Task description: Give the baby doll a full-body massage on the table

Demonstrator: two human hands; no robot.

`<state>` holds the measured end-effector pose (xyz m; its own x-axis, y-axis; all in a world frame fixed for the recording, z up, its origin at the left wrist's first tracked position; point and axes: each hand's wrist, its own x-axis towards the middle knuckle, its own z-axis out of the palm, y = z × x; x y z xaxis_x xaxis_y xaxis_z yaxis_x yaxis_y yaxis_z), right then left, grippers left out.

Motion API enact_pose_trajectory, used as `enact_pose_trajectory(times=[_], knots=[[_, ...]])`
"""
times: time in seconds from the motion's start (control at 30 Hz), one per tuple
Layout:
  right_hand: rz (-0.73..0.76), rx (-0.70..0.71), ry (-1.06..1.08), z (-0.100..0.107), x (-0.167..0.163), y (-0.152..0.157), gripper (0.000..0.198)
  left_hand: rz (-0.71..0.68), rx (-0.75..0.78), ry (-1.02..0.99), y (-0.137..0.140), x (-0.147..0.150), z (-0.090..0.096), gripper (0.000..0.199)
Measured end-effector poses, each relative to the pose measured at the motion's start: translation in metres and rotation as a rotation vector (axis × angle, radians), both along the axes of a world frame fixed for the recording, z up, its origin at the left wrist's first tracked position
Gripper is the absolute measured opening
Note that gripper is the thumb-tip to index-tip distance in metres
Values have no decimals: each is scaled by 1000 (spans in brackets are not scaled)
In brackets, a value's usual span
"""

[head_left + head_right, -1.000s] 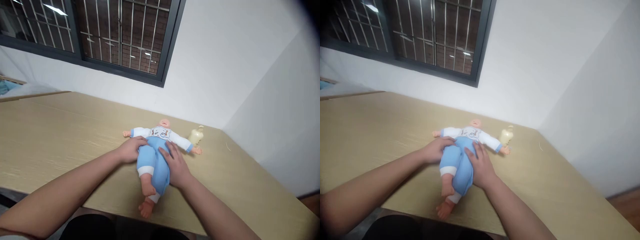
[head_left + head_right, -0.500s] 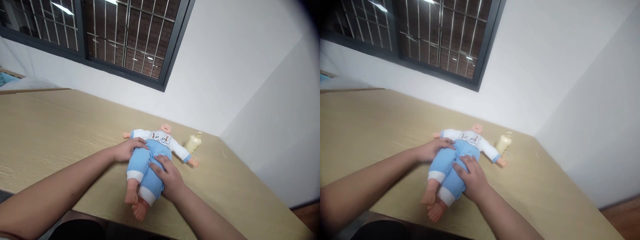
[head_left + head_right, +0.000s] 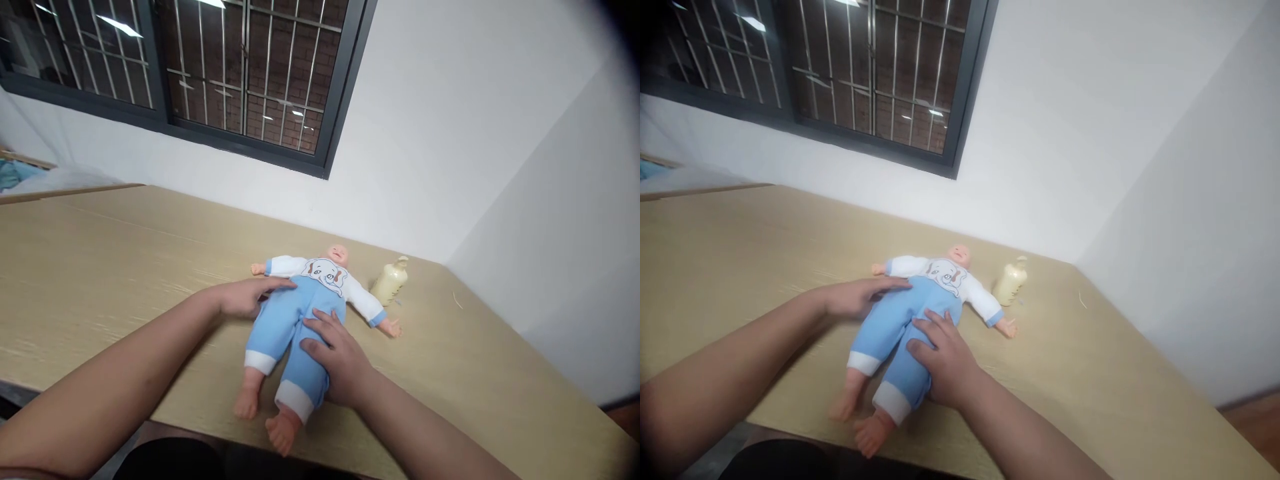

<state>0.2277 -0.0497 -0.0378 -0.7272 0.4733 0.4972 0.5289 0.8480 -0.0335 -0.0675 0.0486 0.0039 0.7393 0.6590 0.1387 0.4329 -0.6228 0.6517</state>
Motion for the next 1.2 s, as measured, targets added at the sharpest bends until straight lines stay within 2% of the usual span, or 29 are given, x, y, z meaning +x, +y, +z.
enact_pose_trajectory(times=[0.07, 0.13, 0.23, 0.27, 0.33, 0.43, 0.5, 0.63, 0.77, 0.83, 1.0, 1.1, 1.2], knots=[[46, -2, 10, 2, 0, -1, 49, -21, -198, -66, 5, -6, 1, 71], [92, -1, 27, 3, 0, -3, 47, 31, -374, -191, 10, -6, -2, 65], [149, 0, 36, 6, -2, -8, 47, 290, -483, -294, 17, 2, -10, 61], [168, 2, 29, 7, -3, -10, 47, 402, -457, -261, 17, 6, -11, 61], [201, 3, -12, 9, -6, -15, 48, 609, -306, -119, 15, 13, -12, 68], [214, 9, -115, 9, -11, -22, 51, 792, -54, 100, 5, 23, -8, 84], [206, 9, -160, 8, -13, -25, 54, 809, 11, 169, -4, 29, -4, 95], [178, 33, -137, 9, -14, -27, 52, 726, 37, 196, -15, 38, -2, 105], [217, 178, -12, 13, -20, -34, 51, 756, 94, 232, -15, 41, -3, 105], [252, 252, 24, 11, -27, -39, 44, 788, 149, 239, -14, 41, -3, 104], [267, 273, 35, 2, -45, -49, 13, 805, 218, 184, -15, 43, -7, 94], [269, 283, 103, 10, -45, -52, 9, 765, 408, 136, -16, 43, -11, 80], [224, 305, 174, 29, -37, -46, 17, 657, 591, 100, -14, 43, -15, 62]])
